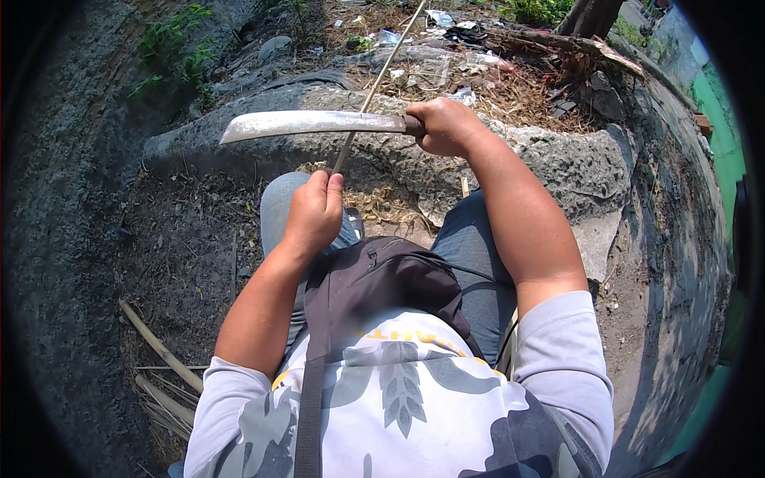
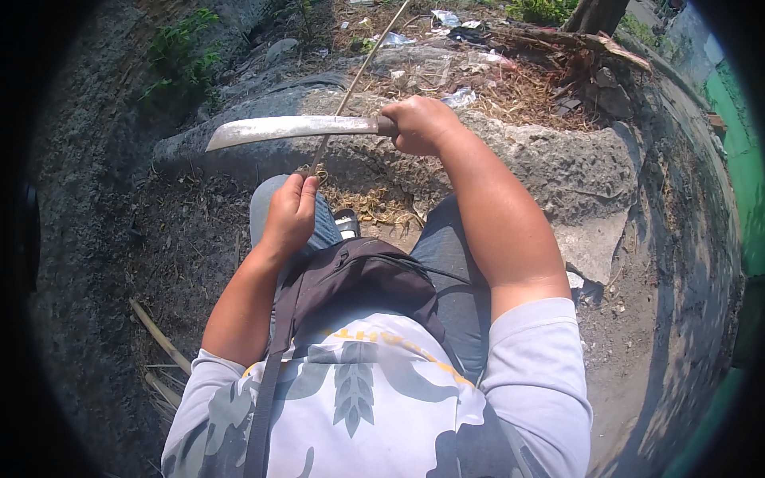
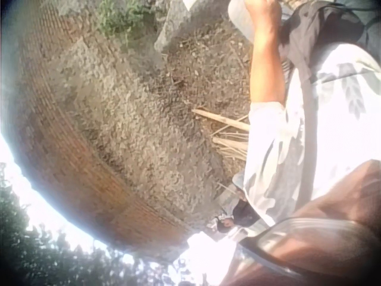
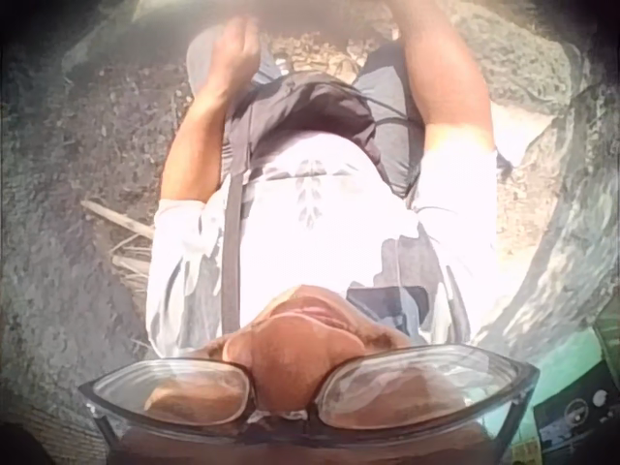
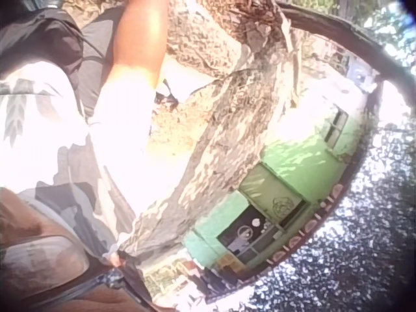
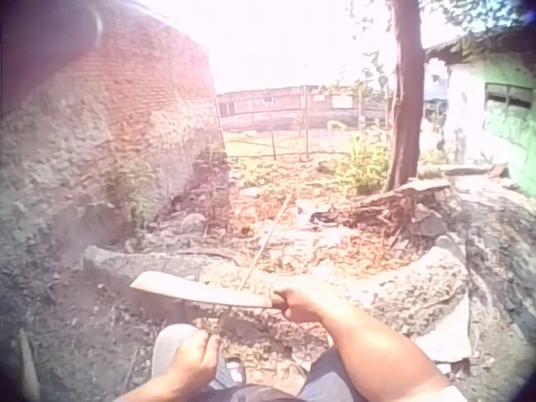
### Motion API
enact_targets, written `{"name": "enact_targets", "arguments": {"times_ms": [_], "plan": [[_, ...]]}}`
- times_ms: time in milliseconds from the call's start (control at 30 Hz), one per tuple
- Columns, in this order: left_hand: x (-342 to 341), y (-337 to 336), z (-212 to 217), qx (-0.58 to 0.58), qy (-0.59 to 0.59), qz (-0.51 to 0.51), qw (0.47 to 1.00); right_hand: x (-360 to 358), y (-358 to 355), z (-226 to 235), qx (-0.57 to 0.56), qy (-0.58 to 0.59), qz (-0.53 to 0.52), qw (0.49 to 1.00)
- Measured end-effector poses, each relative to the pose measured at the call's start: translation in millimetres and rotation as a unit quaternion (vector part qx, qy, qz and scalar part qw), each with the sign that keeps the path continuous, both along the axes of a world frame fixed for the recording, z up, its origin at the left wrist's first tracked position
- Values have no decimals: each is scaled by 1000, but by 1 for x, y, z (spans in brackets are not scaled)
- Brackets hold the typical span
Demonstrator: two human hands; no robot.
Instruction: The person repeatedly shaves and scrapes a bamboo stick using a machete.
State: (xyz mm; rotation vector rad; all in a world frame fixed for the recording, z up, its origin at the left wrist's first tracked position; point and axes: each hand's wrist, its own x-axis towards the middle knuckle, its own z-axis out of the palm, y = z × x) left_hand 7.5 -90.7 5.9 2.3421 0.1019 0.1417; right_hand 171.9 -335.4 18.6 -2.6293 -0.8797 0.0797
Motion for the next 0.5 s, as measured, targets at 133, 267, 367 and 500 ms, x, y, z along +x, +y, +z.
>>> {"name": "enact_targets", "arguments": {"times_ms": [133,267,367,500], "plan": [[11,3,1,-10,-47,-5,999,-5,13,-2,59,65,25,996],[26,-4,4,2,-40,-22,999,-8,12,7,24,25,18,999],[25,-12,-4,2,-23,-25,999,16,-11,-5,48,92,-95,990],[17,-6,-18,-9,8,-14,1000,12,-12,-6,21,47,-104,993]]}}
